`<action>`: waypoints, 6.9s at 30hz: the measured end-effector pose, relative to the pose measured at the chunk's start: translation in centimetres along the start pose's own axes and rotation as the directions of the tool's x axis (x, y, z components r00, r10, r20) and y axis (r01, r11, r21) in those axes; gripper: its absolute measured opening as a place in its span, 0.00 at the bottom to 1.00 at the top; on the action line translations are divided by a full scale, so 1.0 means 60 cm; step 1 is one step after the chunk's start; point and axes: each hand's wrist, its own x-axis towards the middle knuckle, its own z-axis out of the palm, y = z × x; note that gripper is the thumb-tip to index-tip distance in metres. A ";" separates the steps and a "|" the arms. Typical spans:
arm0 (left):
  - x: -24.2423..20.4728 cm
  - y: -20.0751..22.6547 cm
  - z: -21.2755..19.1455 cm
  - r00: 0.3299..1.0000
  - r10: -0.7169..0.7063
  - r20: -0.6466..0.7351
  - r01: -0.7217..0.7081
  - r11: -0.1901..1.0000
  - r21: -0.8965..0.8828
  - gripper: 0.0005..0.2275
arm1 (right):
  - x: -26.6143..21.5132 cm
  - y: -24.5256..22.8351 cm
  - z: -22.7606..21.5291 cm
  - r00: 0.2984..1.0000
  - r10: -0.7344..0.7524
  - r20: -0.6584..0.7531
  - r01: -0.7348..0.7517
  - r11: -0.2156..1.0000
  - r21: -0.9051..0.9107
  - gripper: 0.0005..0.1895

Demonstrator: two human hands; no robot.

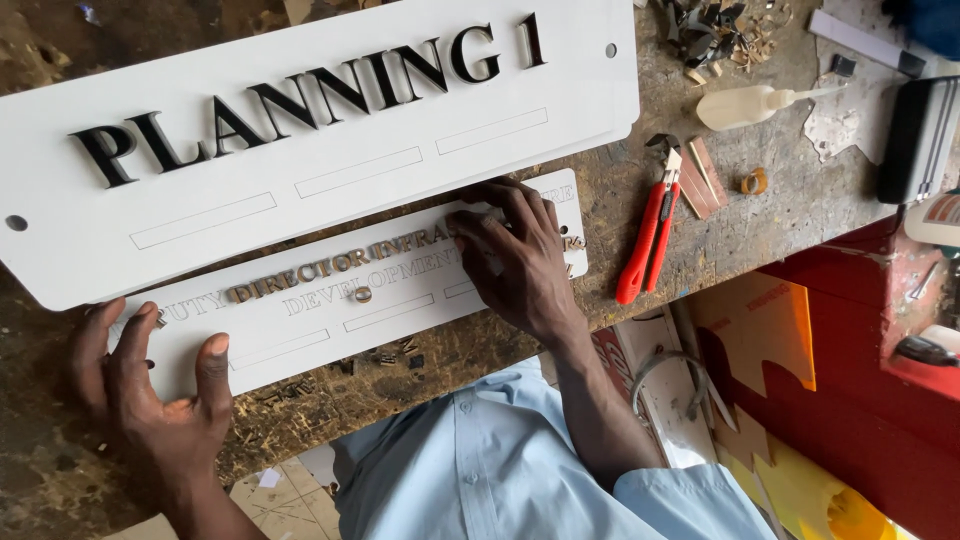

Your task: Manually removing cut-out letters from a plastic stencil sheet on a workbench.

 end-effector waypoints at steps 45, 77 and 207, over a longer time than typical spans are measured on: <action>-0.014 -0.005 0.004 0.999 -0.040 0.014 0.040 0.999 -0.013 0.21 | 0.000 0.001 -0.004 1.000 -0.028 0.001 0.028 0.999 0.022 0.14; -0.010 0.015 -0.018 0.999 0.038 -0.035 -0.038 0.999 -0.005 0.22 | -0.071 -0.006 -0.060 0.997 -0.005 -0.074 -0.006 0.988 -0.155 0.15; -0.009 0.025 -0.030 0.992 0.090 -0.087 -0.093 0.995 -0.028 0.21 | -0.059 -0.021 -0.032 0.983 -0.147 -0.109 0.127 0.976 -0.176 0.12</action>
